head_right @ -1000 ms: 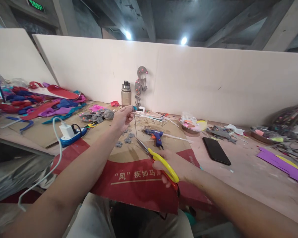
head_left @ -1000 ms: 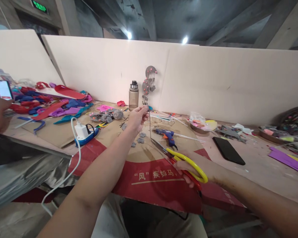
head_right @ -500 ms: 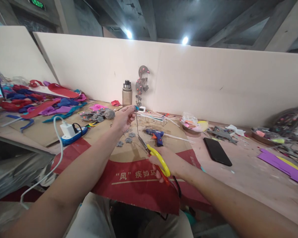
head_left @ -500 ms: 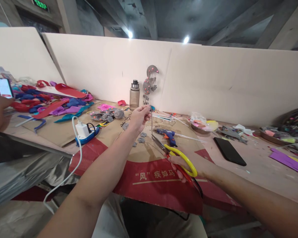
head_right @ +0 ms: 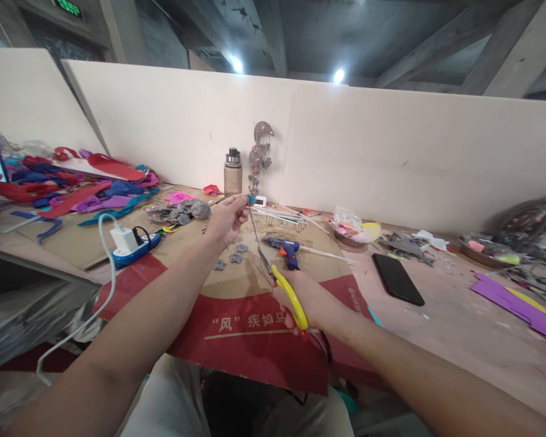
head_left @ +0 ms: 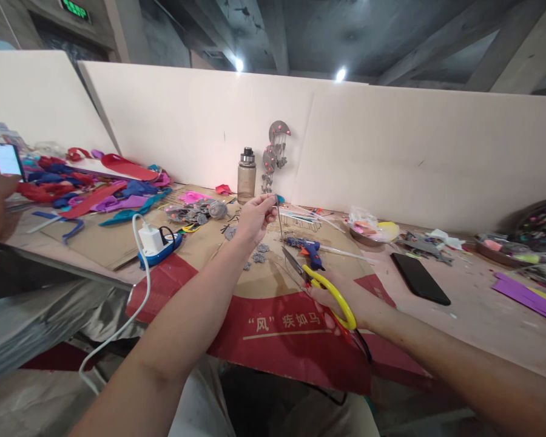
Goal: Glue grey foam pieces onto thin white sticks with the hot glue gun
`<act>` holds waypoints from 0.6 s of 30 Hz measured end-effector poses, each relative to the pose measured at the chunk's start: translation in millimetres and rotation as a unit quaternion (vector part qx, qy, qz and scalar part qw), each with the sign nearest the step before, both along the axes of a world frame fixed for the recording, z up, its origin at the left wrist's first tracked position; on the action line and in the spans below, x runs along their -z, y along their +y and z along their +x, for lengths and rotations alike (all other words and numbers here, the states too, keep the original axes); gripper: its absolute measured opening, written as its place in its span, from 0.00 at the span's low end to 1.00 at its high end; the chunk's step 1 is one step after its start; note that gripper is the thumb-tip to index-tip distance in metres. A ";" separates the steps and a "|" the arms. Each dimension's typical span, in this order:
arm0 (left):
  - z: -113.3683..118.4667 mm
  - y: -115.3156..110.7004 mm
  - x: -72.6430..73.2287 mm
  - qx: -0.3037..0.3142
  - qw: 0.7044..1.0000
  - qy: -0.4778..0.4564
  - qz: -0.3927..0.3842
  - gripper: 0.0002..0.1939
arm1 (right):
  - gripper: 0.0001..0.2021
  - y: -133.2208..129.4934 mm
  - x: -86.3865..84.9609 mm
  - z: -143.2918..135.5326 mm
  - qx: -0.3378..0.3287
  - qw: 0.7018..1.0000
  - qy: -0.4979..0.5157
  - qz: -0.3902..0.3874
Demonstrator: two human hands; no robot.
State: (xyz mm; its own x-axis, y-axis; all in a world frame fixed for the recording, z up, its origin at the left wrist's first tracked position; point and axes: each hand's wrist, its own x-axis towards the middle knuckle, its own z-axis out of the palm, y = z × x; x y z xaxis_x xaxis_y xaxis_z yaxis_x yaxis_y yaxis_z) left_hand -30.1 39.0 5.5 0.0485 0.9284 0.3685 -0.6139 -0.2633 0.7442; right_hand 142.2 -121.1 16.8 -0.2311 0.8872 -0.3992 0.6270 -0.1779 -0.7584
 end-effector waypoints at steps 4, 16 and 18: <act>0.3 -0.9 -0.3 -0.002 1.000 0.003 -0.001 0.08 | 0.04 3.3 7.0 5.8 -0.025 0.999 -0.027 0.024; -0.8 3.1 2.0 -0.003 1.000 0.002 -0.008 0.09 | 0.15 -13.5 11.0 14.8 -0.124 0.968 -0.144 0.163; -1.6 3.7 1.9 -0.003 1.000 -0.007 -0.017 0.08 | 0.17 -15.9 13.6 17.9 -0.155 0.955 -0.155 0.200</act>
